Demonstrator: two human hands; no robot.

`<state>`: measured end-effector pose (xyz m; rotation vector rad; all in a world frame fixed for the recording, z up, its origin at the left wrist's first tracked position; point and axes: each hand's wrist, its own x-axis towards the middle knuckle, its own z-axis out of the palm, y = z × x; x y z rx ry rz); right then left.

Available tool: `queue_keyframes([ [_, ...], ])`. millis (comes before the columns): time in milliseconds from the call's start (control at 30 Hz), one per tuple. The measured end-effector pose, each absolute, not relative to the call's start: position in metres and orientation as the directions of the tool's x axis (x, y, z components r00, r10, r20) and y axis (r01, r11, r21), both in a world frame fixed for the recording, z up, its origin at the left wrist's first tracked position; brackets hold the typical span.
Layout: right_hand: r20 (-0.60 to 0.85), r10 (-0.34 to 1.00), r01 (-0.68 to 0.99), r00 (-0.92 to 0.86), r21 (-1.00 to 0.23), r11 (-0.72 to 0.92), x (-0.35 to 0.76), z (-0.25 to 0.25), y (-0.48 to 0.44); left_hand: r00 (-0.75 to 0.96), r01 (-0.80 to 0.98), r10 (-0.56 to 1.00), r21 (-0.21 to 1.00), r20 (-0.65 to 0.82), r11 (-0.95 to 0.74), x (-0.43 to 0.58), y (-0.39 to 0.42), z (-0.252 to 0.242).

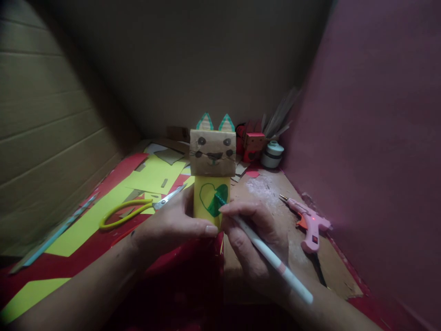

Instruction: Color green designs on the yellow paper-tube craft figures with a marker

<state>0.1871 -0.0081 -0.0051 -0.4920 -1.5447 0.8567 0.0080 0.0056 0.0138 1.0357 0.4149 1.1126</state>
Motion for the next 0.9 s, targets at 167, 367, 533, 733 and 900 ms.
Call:
queue_keyframes([
  [167, 0.633, 0.760, -0.164, -0.148, -0.773, 0.612, 0.1860, -0.0069, -0.0062, 0.463, -0.549, 0.862, 0.831, 0.206, 0.096, 0.0080, 0.0063, 0.0136],
  [367, 0.663, 0.729, -0.140, -0.169, -0.748, 0.648, 0.1880, -0.0058, -0.0080, 0.429, -0.537, 0.884, 0.840, 0.188, 0.082, 0.0084, 0.0074, 0.0130],
  [533, 0.648, 0.742, -0.143, -0.173, -0.761, 0.632, 0.1895, -0.0088, -0.0071, 0.442, -0.523, 0.874, 0.850, 0.201, 0.069, 0.0080, 0.0068, 0.0142],
  [733, 0.643, 0.747, -0.155, -0.169, -0.766, 0.624, 0.1883, -0.0083, -0.0070, 0.453, -0.536, 0.871, 0.839, 0.191, 0.094, 0.0087, 0.0055, 0.0150],
  [900, 0.659, 0.729, -0.137, -0.182, -0.752, 0.645, 0.1874, -0.0058, -0.0072, 0.425, -0.540, 0.883, 0.839, 0.200, 0.070, 0.0089, 0.0054, 0.0140],
])
